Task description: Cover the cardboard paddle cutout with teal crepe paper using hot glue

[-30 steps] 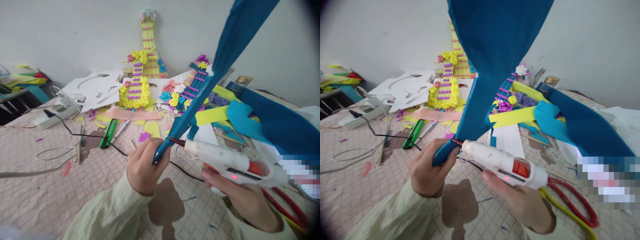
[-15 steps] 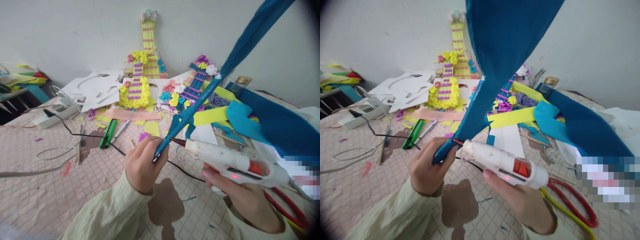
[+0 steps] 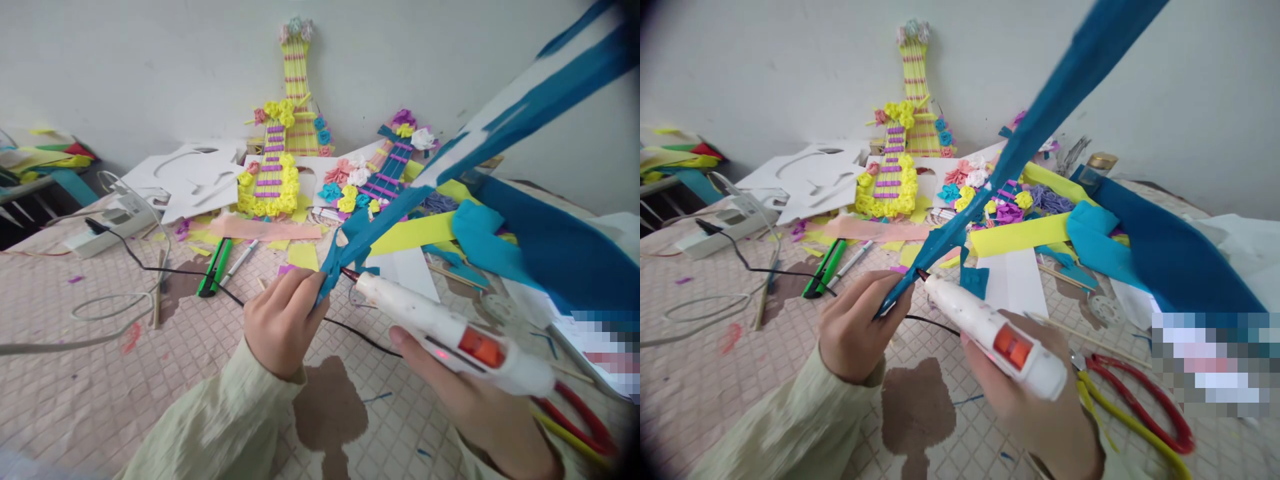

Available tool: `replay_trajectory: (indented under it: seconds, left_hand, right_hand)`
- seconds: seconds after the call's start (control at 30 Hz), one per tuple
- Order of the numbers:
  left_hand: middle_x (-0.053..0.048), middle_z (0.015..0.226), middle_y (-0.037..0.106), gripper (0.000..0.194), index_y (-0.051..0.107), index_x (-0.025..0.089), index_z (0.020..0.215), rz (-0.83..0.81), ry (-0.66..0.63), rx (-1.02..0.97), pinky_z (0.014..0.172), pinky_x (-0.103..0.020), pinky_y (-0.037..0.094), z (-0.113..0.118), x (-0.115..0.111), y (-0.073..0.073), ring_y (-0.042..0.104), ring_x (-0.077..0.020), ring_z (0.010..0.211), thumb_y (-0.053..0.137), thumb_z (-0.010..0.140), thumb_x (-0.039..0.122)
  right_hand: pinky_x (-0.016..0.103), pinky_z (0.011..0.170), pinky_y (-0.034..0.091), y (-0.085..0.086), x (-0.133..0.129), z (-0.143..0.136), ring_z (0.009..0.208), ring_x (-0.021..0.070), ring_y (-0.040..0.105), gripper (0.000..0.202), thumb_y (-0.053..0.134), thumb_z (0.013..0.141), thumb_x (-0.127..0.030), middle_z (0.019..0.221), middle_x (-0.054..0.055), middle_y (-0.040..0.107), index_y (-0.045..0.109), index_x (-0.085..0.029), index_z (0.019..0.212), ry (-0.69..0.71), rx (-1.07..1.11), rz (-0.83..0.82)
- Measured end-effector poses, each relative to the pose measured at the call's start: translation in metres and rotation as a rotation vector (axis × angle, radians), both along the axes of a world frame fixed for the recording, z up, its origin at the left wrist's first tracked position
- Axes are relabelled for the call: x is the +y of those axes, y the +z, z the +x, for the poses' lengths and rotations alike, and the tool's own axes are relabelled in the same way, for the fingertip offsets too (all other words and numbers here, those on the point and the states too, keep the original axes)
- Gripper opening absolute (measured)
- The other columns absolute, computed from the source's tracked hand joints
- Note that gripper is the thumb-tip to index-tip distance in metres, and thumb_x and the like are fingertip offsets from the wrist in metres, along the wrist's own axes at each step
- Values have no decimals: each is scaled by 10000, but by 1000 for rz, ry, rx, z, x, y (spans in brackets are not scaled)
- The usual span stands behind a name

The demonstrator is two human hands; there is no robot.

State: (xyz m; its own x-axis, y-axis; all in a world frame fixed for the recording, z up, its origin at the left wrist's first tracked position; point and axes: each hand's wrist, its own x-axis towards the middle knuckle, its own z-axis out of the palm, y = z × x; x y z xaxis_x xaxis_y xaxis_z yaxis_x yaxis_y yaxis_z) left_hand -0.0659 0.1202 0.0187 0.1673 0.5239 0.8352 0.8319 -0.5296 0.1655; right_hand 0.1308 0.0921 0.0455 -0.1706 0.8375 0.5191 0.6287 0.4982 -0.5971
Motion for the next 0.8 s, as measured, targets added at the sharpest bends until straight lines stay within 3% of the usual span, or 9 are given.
replay_trajectory:
  seconds: [0.17, 0.27, 0.37, 0.5, 0.67, 0.8]
  left_hand:
    - [-33, 849, 667, 131, 579, 179, 895, -40, 44, 66, 682, -247, 492, -1, 3, -3, 615, -144, 735, 564, 765, 167]
    - [-27, 845, 665, 119, 577, 179, 891, -63, 76, 84, 681, -240, 478, -2, 6, -3, 608, -144, 748, 555, 774, 176]
    - [-17, 816, 659, 86, 579, 178, 862, -80, 130, 80, 678, -232, 461, -5, 11, -2, 600, -139, 740, 543, 784, 184]
    - [-23, 783, 642, 73, 580, 177, 837, -51, 205, -14, 660, -231, 446, -17, 18, 5, 591, -144, 731, 542, 786, 212]
    - [-6, 714, 611, 117, 593, 176, 824, 18, 360, -263, 602, -229, 429, -41, 23, 18, 564, -130, 637, 583, 753, 268]
    - [37, 558, 517, 209, 598, 169, 840, 5, 388, -586, 491, -228, 397, -55, 22, 26, 491, -99, 463, 614, 718, 337]
  right_hand:
    - [229, 390, 427, 12, -4, -12, 380, 124, 487, 201, 491, 741, -209, 435, 21, 530, 620, -217, 586, -59, -109, 105]
    - [218, 372, 408, 8, -6, -11, 357, 117, 468, 225, 483, 742, -217, 403, 18, 507, 595, -211, 547, -75, -105, 87]
    - [242, 430, 456, 1, -5, -8, 428, 148, 541, 227, 506, 740, -309, 458, 41, 568, 590, -204, 558, -152, -13, 34]
    - [234, 432, 451, -5, 2, -5, 472, 152, 567, 248, 560, 705, -427, 524, 24, 608, 573, -203, 598, -206, 177, -327]
    - [214, 354, 327, -10, 20, -6, 353, 80, 443, 265, 541, 726, -412, 537, 5, 593, 582, -165, 639, -94, 617, -647]
    - [206, 384, 346, -23, 30, -19, 395, 75, 487, 226, 622, 658, -354, 661, 18, 635, 588, -143, 731, 13, 838, -870]
